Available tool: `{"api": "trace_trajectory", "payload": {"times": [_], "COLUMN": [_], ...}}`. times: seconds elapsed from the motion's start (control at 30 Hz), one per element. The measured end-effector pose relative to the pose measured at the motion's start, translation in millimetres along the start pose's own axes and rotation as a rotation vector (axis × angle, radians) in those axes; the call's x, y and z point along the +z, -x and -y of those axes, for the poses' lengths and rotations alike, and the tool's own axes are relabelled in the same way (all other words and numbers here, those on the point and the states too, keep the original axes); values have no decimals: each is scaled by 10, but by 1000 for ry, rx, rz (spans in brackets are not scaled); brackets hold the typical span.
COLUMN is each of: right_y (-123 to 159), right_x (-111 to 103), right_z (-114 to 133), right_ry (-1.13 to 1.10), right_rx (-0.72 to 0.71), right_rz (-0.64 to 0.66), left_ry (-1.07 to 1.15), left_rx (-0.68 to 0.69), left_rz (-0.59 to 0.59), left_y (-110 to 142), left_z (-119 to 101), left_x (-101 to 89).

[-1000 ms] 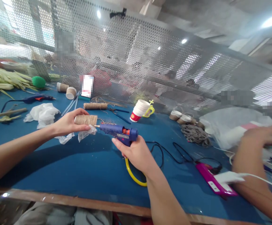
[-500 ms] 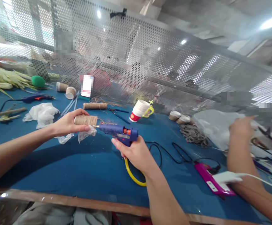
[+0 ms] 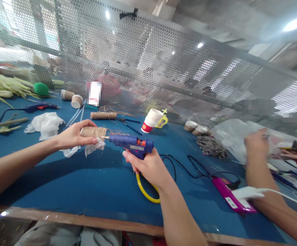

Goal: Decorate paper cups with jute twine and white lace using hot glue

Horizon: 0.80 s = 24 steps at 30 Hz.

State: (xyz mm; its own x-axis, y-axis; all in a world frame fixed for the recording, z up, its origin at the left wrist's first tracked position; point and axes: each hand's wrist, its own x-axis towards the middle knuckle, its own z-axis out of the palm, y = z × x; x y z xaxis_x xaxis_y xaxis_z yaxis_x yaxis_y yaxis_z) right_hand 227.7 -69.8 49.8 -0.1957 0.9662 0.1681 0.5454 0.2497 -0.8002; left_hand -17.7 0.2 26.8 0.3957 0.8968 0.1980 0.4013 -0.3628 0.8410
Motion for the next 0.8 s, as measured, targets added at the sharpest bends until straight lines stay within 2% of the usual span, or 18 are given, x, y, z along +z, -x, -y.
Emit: {"api": "trace_trajectory", "payload": {"times": [0.33, 0.57, 0.8], "right_y": [-14, -22, -20], "right_x": [16, 21, 20], "right_z": [-9, 30, 46], "right_ry": [-14, -80, -76], "right_rx": [3, 20, 24], "right_rz": [31, -8, -53], "left_ry": [148, 22, -37], "left_rx": [-69, 70, 106], "left_rz": [60, 0, -17], "left_y": [-1, 17, 16], "left_z": [-11, 7, 1], "left_x": [10, 19, 17]}}
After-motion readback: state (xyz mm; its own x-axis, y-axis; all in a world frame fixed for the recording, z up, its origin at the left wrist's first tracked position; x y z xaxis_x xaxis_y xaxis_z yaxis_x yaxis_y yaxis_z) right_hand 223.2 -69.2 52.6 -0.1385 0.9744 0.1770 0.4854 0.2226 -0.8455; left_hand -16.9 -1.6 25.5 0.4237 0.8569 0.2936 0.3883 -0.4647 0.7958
